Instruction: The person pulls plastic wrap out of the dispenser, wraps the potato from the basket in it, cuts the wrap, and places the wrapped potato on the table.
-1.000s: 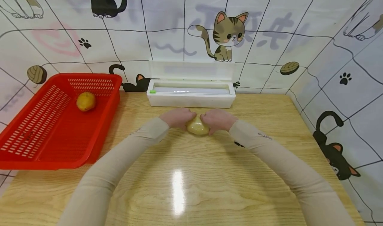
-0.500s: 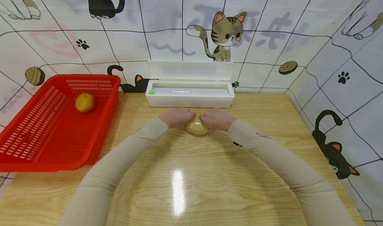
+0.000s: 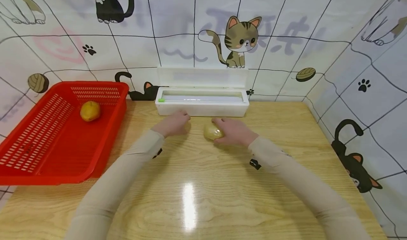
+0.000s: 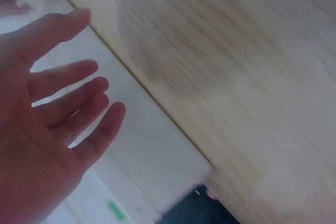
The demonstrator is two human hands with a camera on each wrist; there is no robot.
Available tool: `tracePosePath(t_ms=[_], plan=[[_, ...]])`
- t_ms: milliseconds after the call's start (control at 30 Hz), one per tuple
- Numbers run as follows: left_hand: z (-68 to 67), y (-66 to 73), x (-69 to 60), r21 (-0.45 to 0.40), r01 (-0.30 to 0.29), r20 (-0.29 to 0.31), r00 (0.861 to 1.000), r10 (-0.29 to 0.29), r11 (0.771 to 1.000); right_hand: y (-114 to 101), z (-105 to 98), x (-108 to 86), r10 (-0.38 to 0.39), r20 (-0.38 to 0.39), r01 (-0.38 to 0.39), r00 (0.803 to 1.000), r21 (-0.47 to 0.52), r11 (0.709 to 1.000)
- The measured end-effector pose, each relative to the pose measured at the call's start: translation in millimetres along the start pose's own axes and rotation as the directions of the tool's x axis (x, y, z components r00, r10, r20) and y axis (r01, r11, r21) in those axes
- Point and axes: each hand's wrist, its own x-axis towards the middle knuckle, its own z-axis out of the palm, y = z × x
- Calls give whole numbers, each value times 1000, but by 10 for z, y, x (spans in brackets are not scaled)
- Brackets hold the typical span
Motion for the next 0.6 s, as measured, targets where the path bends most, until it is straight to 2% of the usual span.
tracePosePath(t_ms=[100,167,267,333,433,600], plan=[[-13,-116,-119,31,0,-2,1000,0,1000,178,-8,-149,105,-44,-104,993,34,994],[-9,-168,-176,39,5,4,1000,-5,999,315,-18,-267,218,-76,-214,973,58,975],[-6,-218,-244,45,12,-7,1000,-11,999,535,-46,-455,396,-95,-388,914,88,917],[-5,-242,-280,48,2,-27,1000,-1,999,700,-65,-582,480,-95,-472,872,96,877],[-16,-262,-324,33,8,-47,999,-6,999,949,-91,-751,554,-79,-548,829,91,832],[-30,-276,-346,-11,42,-53,998,-42,999,1269,-50,-919,613,-120,-603,781,111,790]])
